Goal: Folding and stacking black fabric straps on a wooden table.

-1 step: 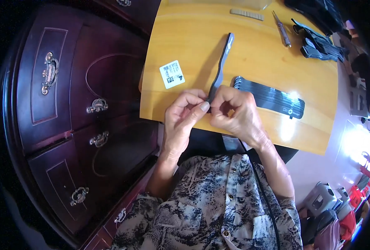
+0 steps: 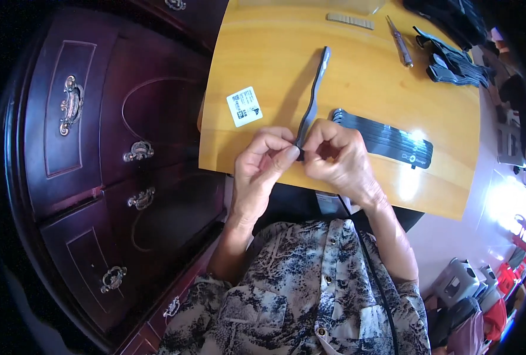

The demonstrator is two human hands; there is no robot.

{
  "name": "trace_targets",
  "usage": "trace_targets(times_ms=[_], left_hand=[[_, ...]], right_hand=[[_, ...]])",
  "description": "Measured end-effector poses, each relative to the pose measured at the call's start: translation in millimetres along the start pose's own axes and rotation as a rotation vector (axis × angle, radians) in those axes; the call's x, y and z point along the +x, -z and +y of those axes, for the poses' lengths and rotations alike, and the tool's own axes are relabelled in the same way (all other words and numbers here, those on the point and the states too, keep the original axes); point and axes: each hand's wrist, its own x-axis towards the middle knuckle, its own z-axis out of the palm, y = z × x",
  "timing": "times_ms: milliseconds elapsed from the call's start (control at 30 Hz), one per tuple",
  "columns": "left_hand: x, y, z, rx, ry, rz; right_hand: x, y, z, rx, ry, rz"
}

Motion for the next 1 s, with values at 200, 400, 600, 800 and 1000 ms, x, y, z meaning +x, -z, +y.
trace_targets(times_ms=[200,400,600,800,1000], left_hand=[[-1,-9,1,-0.042,-0.040,0.005],[3,-21,13,-0.228,-0.043,0.084],[8,-28,14,-0.131,-0.111,0.071],[7,-39,23,0.044,-0.112,-0.003],[7,-39,31,-0.054,-0.095,-0.016]], right_hand=[[-2,1,-4,0.404,-0.148,0.001],[-4,2,-29,-0.120,0.212,0.238],[-12,-3,-22,0.073,0.228,0.317],[-14,-5,-26,-0.014,0.256,0.393],[10,2,-27,0.094,0.165,0.490]])
